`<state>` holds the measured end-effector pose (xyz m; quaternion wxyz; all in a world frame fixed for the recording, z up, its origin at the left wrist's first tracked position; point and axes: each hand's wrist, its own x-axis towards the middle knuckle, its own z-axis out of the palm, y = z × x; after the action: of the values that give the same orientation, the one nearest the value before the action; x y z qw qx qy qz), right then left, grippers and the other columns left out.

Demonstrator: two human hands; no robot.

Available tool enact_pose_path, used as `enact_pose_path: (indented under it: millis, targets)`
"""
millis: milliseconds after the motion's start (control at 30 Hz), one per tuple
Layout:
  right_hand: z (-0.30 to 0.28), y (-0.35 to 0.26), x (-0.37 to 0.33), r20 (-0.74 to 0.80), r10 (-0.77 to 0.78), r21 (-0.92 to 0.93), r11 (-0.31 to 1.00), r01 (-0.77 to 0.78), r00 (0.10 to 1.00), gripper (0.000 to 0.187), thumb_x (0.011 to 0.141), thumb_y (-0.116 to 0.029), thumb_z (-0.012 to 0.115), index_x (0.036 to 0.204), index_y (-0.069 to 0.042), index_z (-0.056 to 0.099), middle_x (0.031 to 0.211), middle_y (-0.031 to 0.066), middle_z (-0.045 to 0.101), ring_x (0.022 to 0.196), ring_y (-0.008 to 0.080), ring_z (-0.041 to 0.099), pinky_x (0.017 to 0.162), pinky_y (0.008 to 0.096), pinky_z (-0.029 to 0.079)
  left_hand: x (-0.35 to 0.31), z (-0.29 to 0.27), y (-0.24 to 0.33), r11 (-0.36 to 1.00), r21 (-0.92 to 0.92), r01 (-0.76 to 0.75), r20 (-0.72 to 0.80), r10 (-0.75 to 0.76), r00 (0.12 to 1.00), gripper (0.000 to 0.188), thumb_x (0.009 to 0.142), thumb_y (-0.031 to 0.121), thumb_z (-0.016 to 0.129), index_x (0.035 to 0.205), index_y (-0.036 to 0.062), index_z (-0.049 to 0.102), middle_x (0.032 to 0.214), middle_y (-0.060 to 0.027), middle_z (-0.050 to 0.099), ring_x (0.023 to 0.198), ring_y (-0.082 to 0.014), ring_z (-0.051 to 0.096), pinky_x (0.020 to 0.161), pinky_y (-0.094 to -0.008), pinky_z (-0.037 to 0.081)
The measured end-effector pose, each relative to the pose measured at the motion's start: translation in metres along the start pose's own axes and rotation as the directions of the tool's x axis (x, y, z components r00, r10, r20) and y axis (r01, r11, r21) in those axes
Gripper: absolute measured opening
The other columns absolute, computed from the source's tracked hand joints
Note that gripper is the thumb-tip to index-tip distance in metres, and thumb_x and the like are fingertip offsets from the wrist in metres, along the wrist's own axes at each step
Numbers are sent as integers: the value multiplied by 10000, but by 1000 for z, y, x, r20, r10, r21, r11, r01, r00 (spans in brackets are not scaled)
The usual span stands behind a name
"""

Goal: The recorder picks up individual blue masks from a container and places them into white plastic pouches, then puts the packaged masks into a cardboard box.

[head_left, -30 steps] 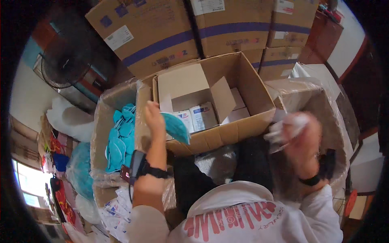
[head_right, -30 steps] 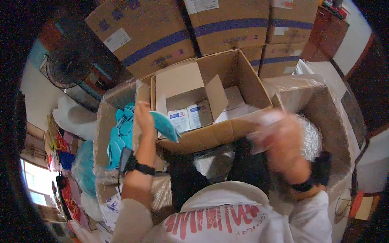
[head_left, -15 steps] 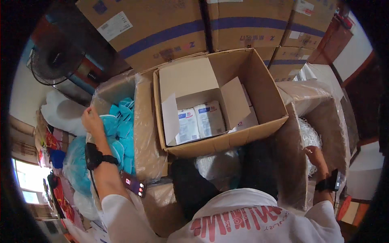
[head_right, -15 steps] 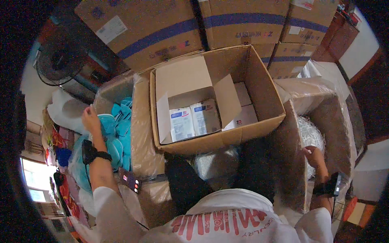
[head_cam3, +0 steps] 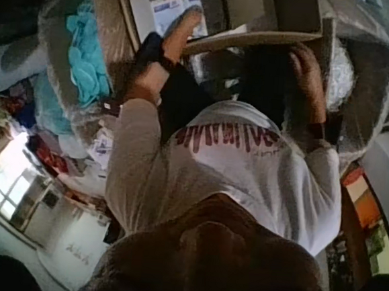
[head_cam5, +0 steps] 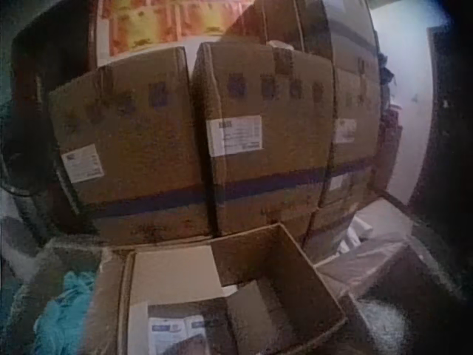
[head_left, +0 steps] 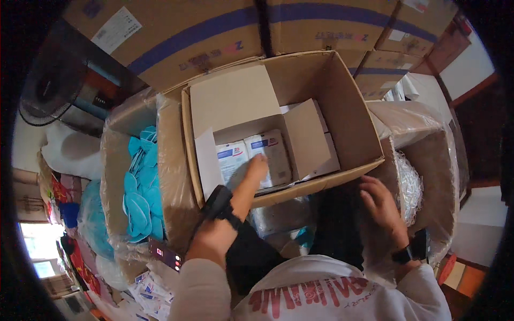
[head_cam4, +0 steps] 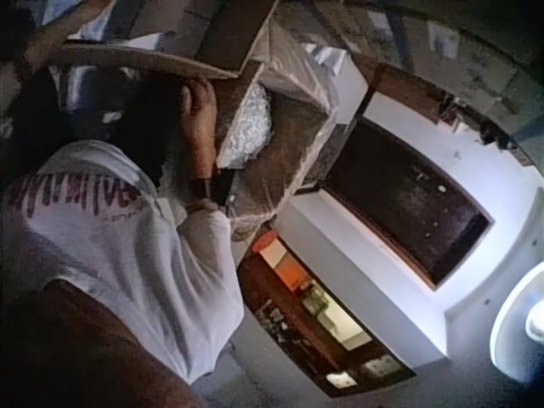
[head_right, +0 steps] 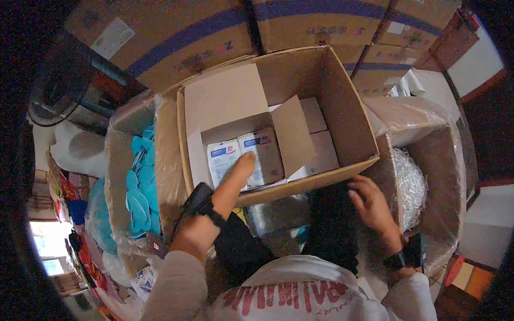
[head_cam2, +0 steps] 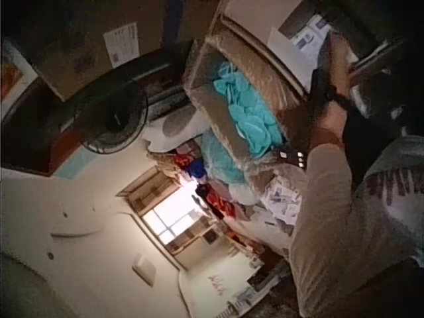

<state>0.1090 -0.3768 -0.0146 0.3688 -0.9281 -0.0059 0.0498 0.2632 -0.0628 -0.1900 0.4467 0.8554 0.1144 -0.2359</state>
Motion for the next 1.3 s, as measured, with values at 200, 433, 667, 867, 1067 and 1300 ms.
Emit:
enact_pose_path:
  millis: [200,433,667,867,1067,1300]
  targets:
    - [24,-17,13,139,-113,119,988,96,984,186,804,-120,560,953,-9,569,1087,171,524,1012,323,508,859,350,417,24,0,3,885,319,339,-65,-336,940,584,801,402,499,1170,-47,448,1149,-238,498,1095,-351,465,854,-381,404]
    - [48,-46,36,215,-305,234,939,254,928,177,802,-126,563,934,-9,570,1011,143,558,933,307,543,802,350,450,41,-4,-25,863,366,350,-53,-356,933,563,778,497,454,1018,6,592,1066,-198,564,1029,-334,522,879,-409,396]
    - [52,-53,32,242,-285,235,945,228,928,188,810,-140,557,942,-7,565,994,138,575,918,307,552,787,351,456,41,-5,-30,865,425,266,-59,-267,962,568,785,480,465,1055,-9,562,1083,-214,550,1016,-351,522,855,-414,405]
    - [50,-50,22,248,-273,226,949,219,929,187,823,-131,541,954,1,565,982,155,575,912,311,556,783,348,457,15,-3,14,820,522,235,-77,-229,970,611,768,519,477,1044,-18,569,1094,-218,543,1047,-357,500,885,-401,396]
    - [44,-53,17,252,-236,224,958,181,939,180,831,-118,530,953,10,566,986,152,577,924,301,558,792,336,453,26,-3,5,802,586,121,69,-197,978,685,758,497,472,1095,-100,497,1133,-288,482,1075,-383,470,932,-398,359]
    - [46,-51,9,231,-203,221,964,152,952,169,821,-111,541,940,6,570,961,161,586,891,314,569,772,343,465,41,1,-29,950,234,207,-92,-190,977,559,801,384,507,1155,-44,446,1174,-232,480,1088,-365,461,912,-395,361]
